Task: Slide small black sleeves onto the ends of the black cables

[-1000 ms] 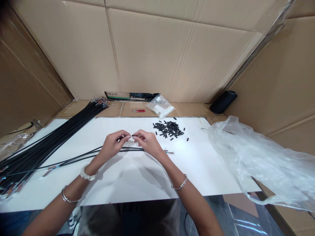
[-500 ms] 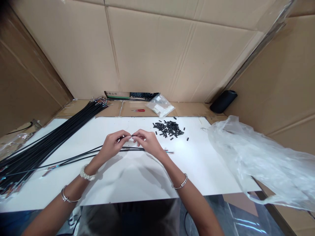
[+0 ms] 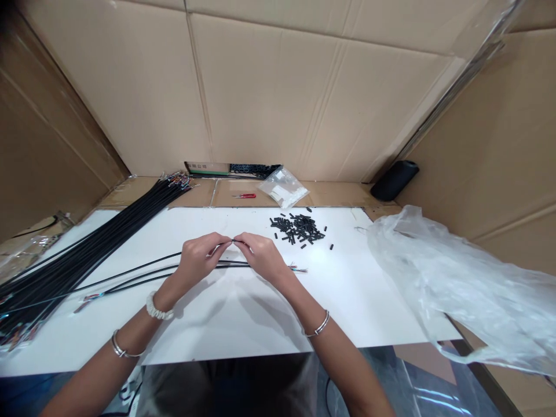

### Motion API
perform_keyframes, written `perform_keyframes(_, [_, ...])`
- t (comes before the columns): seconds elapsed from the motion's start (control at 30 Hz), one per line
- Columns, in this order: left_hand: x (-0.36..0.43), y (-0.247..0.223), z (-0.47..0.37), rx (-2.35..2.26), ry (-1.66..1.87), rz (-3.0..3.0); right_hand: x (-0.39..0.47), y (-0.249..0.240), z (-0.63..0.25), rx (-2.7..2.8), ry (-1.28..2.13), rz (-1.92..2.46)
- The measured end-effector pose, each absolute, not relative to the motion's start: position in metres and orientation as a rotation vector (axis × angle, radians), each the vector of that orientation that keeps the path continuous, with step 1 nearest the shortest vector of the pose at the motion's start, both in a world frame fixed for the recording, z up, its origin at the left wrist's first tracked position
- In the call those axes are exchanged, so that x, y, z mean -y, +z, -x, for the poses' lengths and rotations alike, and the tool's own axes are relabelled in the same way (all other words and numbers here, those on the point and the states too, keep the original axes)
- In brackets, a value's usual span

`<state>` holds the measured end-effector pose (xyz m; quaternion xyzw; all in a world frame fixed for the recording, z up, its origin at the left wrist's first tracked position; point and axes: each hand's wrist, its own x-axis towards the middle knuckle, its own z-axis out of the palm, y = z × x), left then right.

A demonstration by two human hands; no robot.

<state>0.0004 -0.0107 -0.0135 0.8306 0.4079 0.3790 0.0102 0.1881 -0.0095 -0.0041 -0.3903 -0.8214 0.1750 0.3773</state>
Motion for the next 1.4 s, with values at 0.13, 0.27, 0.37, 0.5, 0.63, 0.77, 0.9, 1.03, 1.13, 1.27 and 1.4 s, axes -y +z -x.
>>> perform_keyframes(0.13, [0.009, -0.02, 0.001, -1.245, 1.324, -2.854, 0.011, -0.007, -0.186, 2.082, 0.332, 0.956])
perform_keyframes(0.27, [0.007, -0.024, 0.002, -1.177, 1.517, -2.942, 0.011, -0.004, -0.186, 2.04, 0.375, 0.888])
perform_keyframes(0.37, [0.008, -0.023, 0.001, -1.146, 1.562, -2.915, 0.011, -0.001, -0.188, 2.027, 0.48, 0.883])
perform_keyframes(0.5, [0.009, -0.023, 0.0, -1.156, 1.594, -2.89, 0.011, 0.0, -0.188, 2.018, 0.534, 0.901])
perform_keyframes(0.63, [0.01, -0.024, 0.0, -1.205, 1.612, -2.915, 0.012, -0.002, -0.187, 1.998, 0.472, 0.894])
perform_keyframes(0.77, [0.011, -0.022, -0.001, -1.21, 1.545, -2.773, 0.013, 0.0, -0.187, 2.018, 0.525, 0.912])
perform_keyframes(0.9, [0.013, -0.013, -0.004, -1.201, 1.429, -2.472, 0.013, 0.005, -0.19, 2.037, 0.592, 0.957])
perform_keyframes(1.03, [0.015, -0.005, -0.006, -1.184, 1.244, -2.211, 0.011, 0.009, -0.193, 2.065, 0.647, 0.952])
perform_keyframes(1.13, [0.013, -0.004, -0.006, -1.175, 1.173, -2.089, 0.009, 0.009, -0.194, 2.088, 0.653, 0.955])
perform_keyframes(1.27, [0.011, -0.006, -0.005, -1.153, 1.141, -1.972, 0.007, 0.008, -0.196, 2.101, 0.637, 0.99])
perform_keyframes(1.4, [0.008, -0.007, -0.005, -1.136, 1.139, -1.896, 0.006, 0.007, -0.196, 2.073, 0.689, 1.006])
